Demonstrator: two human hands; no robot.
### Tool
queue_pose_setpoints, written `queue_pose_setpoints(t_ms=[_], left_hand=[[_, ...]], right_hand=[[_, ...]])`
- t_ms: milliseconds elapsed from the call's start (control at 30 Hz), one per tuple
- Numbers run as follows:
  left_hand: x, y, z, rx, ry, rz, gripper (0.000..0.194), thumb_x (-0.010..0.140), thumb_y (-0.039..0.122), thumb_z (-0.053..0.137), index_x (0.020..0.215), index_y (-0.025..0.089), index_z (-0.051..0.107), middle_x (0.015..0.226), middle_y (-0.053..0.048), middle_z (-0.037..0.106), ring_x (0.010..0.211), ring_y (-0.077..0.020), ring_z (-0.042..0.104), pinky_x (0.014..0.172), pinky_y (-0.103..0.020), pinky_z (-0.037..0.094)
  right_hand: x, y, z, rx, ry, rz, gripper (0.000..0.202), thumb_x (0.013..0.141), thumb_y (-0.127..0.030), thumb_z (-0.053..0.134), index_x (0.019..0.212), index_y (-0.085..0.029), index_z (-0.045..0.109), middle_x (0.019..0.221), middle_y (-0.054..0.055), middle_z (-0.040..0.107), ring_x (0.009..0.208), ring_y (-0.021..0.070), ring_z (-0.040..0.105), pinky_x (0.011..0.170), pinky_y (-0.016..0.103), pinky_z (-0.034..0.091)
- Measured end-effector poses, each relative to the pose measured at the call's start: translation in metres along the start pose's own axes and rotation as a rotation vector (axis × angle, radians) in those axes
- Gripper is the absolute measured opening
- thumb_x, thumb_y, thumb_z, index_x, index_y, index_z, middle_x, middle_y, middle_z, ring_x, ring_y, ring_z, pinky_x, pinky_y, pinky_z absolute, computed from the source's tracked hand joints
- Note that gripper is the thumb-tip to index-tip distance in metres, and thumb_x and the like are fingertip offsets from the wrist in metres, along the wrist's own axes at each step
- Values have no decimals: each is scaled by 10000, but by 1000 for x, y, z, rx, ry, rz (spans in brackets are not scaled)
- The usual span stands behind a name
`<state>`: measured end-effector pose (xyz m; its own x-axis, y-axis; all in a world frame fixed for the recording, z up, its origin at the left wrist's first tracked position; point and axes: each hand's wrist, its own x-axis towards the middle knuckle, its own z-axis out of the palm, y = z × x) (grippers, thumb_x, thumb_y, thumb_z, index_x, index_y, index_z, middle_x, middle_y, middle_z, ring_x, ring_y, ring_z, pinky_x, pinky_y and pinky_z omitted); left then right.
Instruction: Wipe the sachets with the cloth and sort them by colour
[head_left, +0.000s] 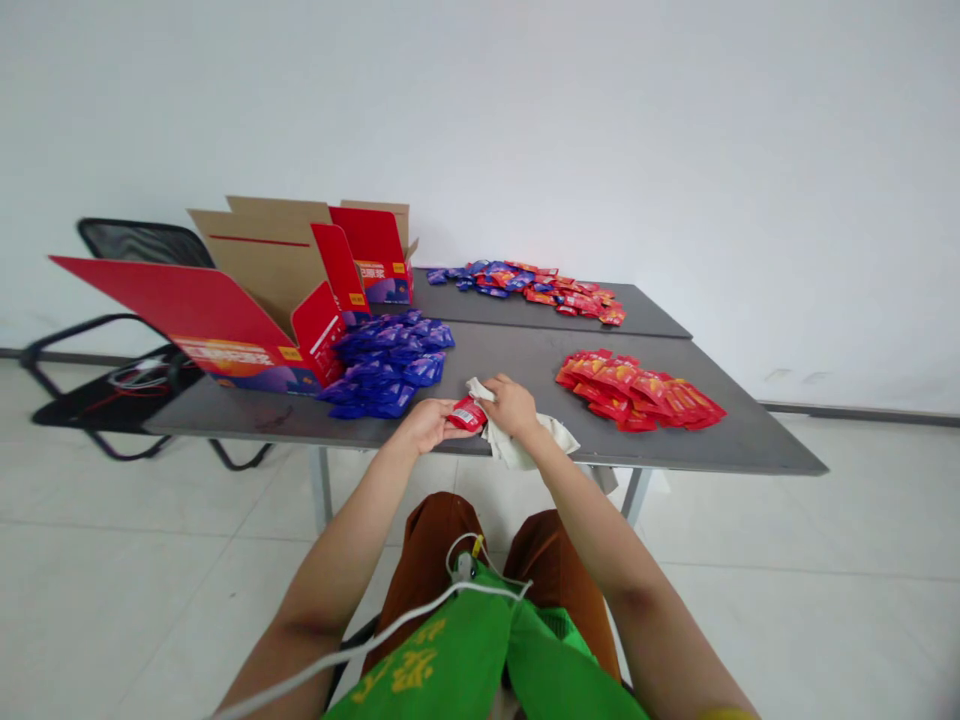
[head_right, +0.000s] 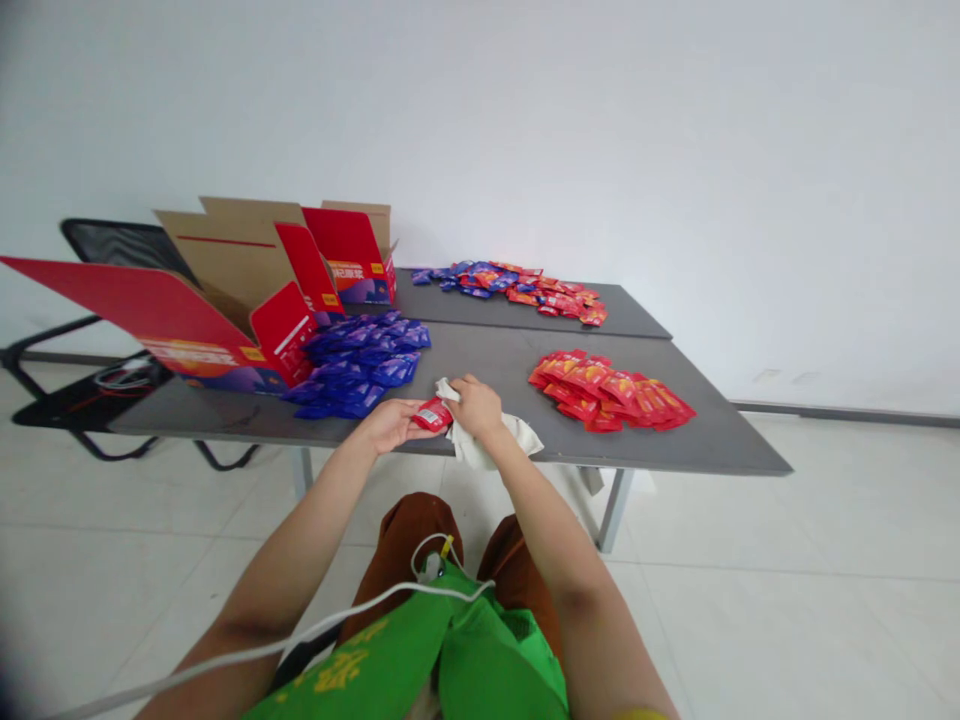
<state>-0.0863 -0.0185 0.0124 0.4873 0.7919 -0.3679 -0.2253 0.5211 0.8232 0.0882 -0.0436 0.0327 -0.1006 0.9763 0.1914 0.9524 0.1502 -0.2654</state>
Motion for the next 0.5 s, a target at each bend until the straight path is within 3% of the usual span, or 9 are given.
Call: queue_pose_setpoints(t_ms=[100, 200, 267, 500], left_hand=[[2, -2, -5, -31, -8, -17, 254, 681, 8, 494, 880, 43, 647, 774, -150, 710, 735, -243, 701, 777, -433, 569], [3, -4, -8, -63, -23, 17, 419, 556, -58, 441, 898, 64, 651, 733, -98, 702, 695, -211, 688, 754, -407, 573], [2, -5, -7, -70, -59, 38, 500, 504, -88, 423, 922, 68, 649, 776, -93, 711, 750, -209, 691, 806, -407, 562], [-11, 1, -2, -104, -125, 14, 539, 549, -102, 457, 1042, 32, 629, 1000, -160, 709, 983, -245, 667, 1006, -463, 459]], right_hand=[[-15, -5, 3, 123, 7, -213, 259, 907, -346, 520, 1126, -277, 640, 1110, 24, 620, 1006, 169, 583, 833, 238, 414], [-29, -14, 11, 228, 19, -370, 254, 910, -379, 533, 1110, -283, 656, 1138, 8, 620, 1045, 153, 566, 872, 219, 401], [-28, -16, 14, 221, 36, -315, 270, 914, -407, 527, 1119, -288, 658, 1140, 9, 618, 1037, 156, 569, 864, 224, 406], [9, 3, 10, -36, 106, 145, 275, 934, -429, 478, 1057, -278, 671, 1075, 46, 613, 944, 195, 593, 757, 274, 441]])
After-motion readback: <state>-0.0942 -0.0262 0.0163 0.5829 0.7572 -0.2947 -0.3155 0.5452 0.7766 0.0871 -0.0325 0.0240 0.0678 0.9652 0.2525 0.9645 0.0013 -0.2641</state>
